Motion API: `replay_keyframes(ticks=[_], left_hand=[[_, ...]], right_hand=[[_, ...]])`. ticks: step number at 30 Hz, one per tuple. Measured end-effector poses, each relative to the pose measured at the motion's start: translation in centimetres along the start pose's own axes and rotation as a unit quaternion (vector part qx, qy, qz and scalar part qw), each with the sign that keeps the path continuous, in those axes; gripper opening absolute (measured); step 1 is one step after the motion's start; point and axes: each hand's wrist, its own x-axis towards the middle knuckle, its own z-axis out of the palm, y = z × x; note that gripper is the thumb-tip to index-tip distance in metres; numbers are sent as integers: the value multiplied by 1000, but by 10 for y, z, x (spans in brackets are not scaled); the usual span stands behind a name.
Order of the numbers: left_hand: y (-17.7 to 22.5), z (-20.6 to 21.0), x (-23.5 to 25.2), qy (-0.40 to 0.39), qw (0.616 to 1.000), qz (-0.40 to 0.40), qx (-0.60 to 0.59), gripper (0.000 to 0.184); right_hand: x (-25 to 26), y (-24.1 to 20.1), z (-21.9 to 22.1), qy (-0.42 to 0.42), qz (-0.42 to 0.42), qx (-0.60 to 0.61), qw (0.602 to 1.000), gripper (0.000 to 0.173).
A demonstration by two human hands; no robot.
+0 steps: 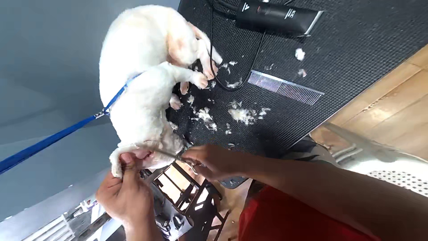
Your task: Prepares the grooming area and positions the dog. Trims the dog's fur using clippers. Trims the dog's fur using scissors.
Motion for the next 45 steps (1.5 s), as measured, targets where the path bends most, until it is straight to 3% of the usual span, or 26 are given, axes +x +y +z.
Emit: replay_keyframes(ticks=[2, 5, 11, 17, 24, 29, 38, 45], left_hand=[[0, -3, 2, -2, 1000, -12, -16, 23], [0, -5, 5, 4, 999, -27, -39, 23], [-5, -11, 9, 10, 997, -35, -62, 19], [-5, -15, 17, 8, 998, -24, -58, 18], [1, -12, 22, 7, 998, -35, -55, 18], [2, -13, 21, -2, 997, -51, -60, 18], [-3, -18, 21, -20, 998, -36, -53, 17], [-8, -22, 21, -40, 997, -28, -59, 13]], right_hand=[[4, 7, 1, 2, 27, 14, 1000, 28], [5, 12, -2, 35, -26, 7, 999, 28], [10, 22, -18, 0, -61, -72, 996, 45], [21, 32, -25, -32, -109, -87, 990, 33], [25, 30, -34, -8, -105, -94, 990, 25], [26, 17, -48, -43, -86, -110, 989, 35], [34, 26, -63, -73, -112, -142, 981, 25], [34, 21, -73, -103, -94, -116, 983, 35]])
